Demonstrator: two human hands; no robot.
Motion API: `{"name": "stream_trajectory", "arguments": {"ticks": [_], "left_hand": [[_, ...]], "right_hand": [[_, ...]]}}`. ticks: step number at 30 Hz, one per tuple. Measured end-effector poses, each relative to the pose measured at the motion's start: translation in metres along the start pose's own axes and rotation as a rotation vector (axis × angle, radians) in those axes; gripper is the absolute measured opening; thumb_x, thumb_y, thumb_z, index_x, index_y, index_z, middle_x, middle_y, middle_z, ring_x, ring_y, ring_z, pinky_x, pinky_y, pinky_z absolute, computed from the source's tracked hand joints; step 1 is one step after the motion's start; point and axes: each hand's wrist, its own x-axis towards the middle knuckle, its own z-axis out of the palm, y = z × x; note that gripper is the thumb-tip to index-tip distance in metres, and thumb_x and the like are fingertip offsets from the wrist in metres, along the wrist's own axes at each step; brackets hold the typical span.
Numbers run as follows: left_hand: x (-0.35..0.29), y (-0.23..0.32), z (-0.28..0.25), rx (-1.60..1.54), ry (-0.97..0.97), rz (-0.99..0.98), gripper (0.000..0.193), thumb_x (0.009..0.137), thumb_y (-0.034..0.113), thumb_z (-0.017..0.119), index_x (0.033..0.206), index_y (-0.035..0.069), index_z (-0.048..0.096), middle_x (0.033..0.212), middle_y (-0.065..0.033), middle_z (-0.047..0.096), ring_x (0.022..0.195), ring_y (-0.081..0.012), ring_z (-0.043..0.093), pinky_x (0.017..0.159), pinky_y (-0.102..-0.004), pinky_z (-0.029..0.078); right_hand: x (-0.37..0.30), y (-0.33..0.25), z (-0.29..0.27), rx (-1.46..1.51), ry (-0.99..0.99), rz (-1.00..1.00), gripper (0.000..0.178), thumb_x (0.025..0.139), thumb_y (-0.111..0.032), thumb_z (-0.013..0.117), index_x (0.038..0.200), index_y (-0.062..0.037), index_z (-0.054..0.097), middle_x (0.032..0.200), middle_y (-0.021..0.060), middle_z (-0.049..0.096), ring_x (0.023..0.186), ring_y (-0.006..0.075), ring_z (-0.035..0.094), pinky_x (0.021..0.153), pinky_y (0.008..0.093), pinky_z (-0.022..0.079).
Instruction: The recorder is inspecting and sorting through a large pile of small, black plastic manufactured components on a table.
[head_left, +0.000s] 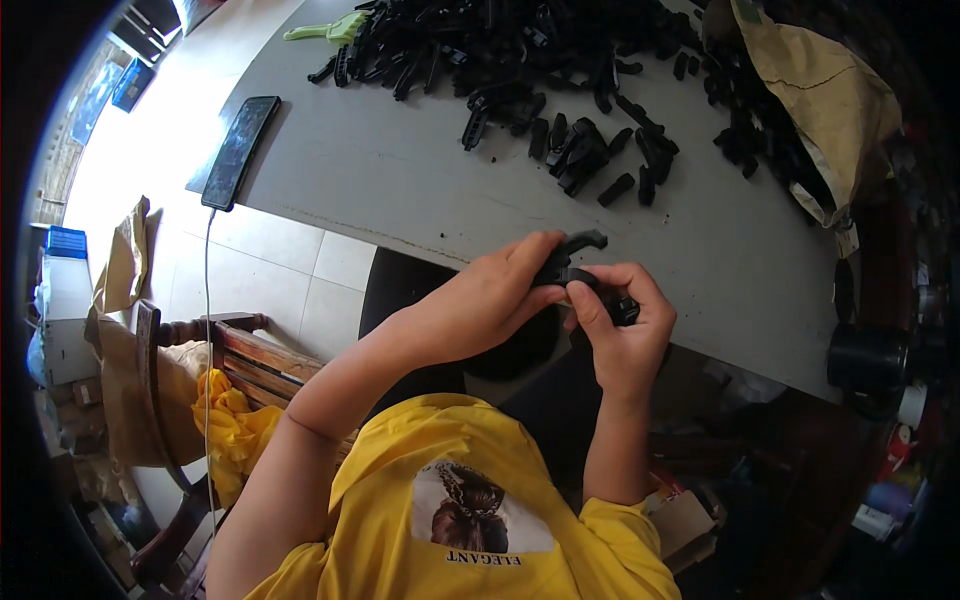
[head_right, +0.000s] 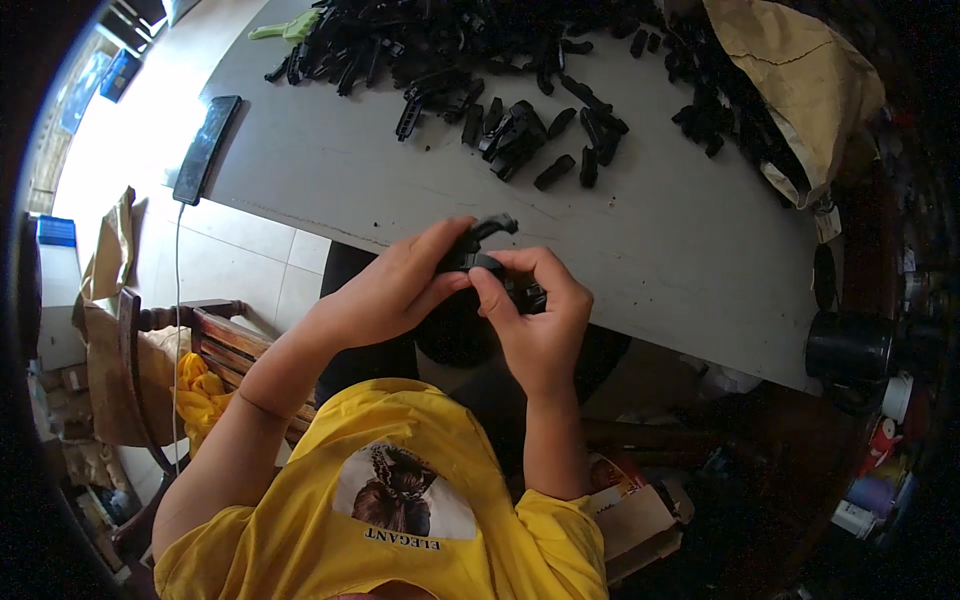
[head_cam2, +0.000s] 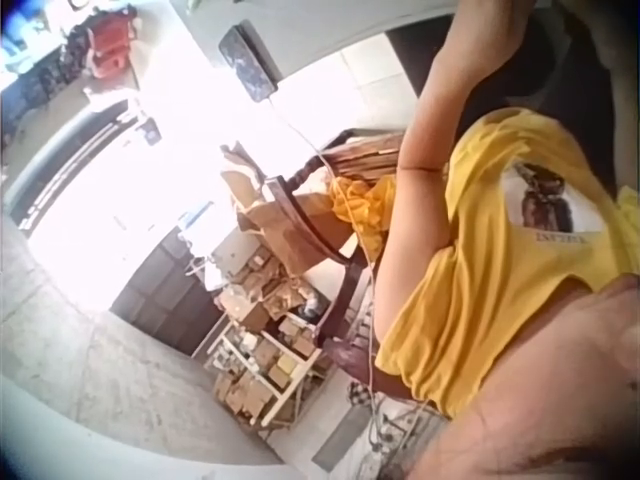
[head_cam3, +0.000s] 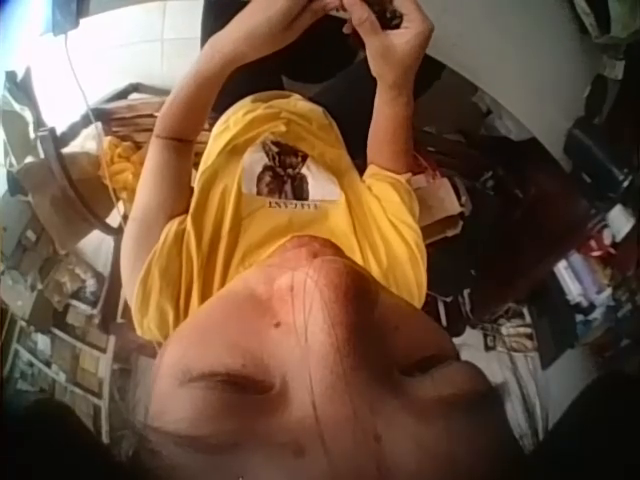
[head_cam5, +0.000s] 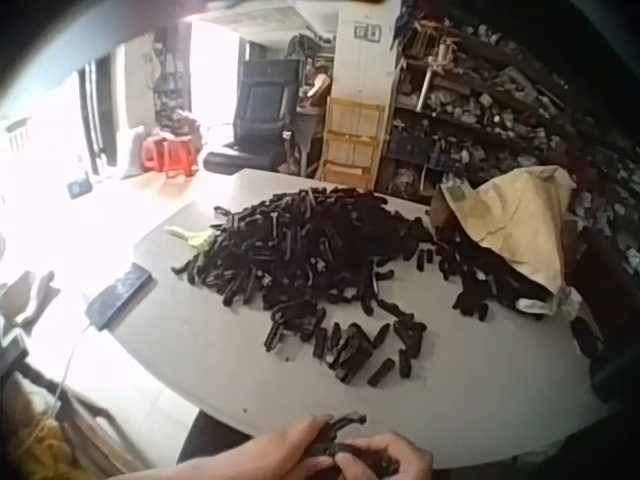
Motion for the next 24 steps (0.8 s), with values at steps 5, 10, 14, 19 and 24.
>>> {"name": "stream_trajectory", "arguments": {"ticks": [5,10,14,19,24], "left_hand": [[-0.002,-0.005,0.002,-0.023,-0.017,0.036,0.039,0.087,0.015,0.055,0.119,-0.002,0.042,0.097,-0.0219,0.057,0.090,-0.0399,0.055,0.076,-0.0355,0.045],[-0.009,-0.007,0.007,-0.139,-0.011,-0.049,0.033,0.086,0.018,0.058,0.110,-0.002,0.047,0.086,-0.0215,0.059,0.080,-0.0418,0.057,0.068,-0.0390,0.046],[-0.012,-0.006,0.005,-0.143,-0.067,-0.033,0.030,0.086,0.019,0.059,0.106,-0.001,0.049,0.081,-0.0208,0.059,0.075,-0.0407,0.057,0.064,-0.0379,0.046],[-0.015,-0.019,0.006,-0.046,-0.133,0.014,0.034,0.085,0.029,0.061,0.106,0.002,0.055,0.079,-0.0144,0.058,0.075,-0.0312,0.059,0.067,-0.0338,0.046],[0.026,-0.060,-0.030,0.529,0.548,0.118,0.030,0.078,0.023,0.067,0.095,0.005,0.052,0.092,-0.0118,0.056,0.088,-0.0312,0.053,0.073,-0.0375,0.044]], "right_hand": [[-0.002,-0.006,0.007,-0.004,0.122,-0.053,0.032,0.074,-0.012,0.074,0.098,0.0013,0.058,0.077,0.0035,0.060,0.068,0.0084,0.055,0.061,0.0224,0.045],[-0.002,0.001,0.000,0.172,-0.014,0.106,0.038,0.073,-0.016,0.076,0.102,0.0003,0.056,0.079,0.0034,0.060,0.069,0.0089,0.055,0.054,0.0211,0.045],[-0.010,0.003,-0.003,0.280,-0.055,0.171,0.041,0.072,-0.016,0.077,0.101,0.0025,0.054,0.081,0.0049,0.058,0.064,0.0108,0.056,0.047,0.0215,0.044],[-0.023,0.024,-0.016,0.144,-0.115,0.191,0.033,0.075,-0.014,0.073,0.099,0.0010,0.056,0.082,0.0045,0.059,0.065,0.0100,0.056,0.056,0.0211,0.045],[-0.008,0.023,-0.025,-0.040,-0.230,0.092,0.023,0.081,-0.014,0.065,0.099,-0.0022,0.060,0.090,0.0027,0.060,0.076,0.0065,0.055,0.063,0.0190,0.043]]}}
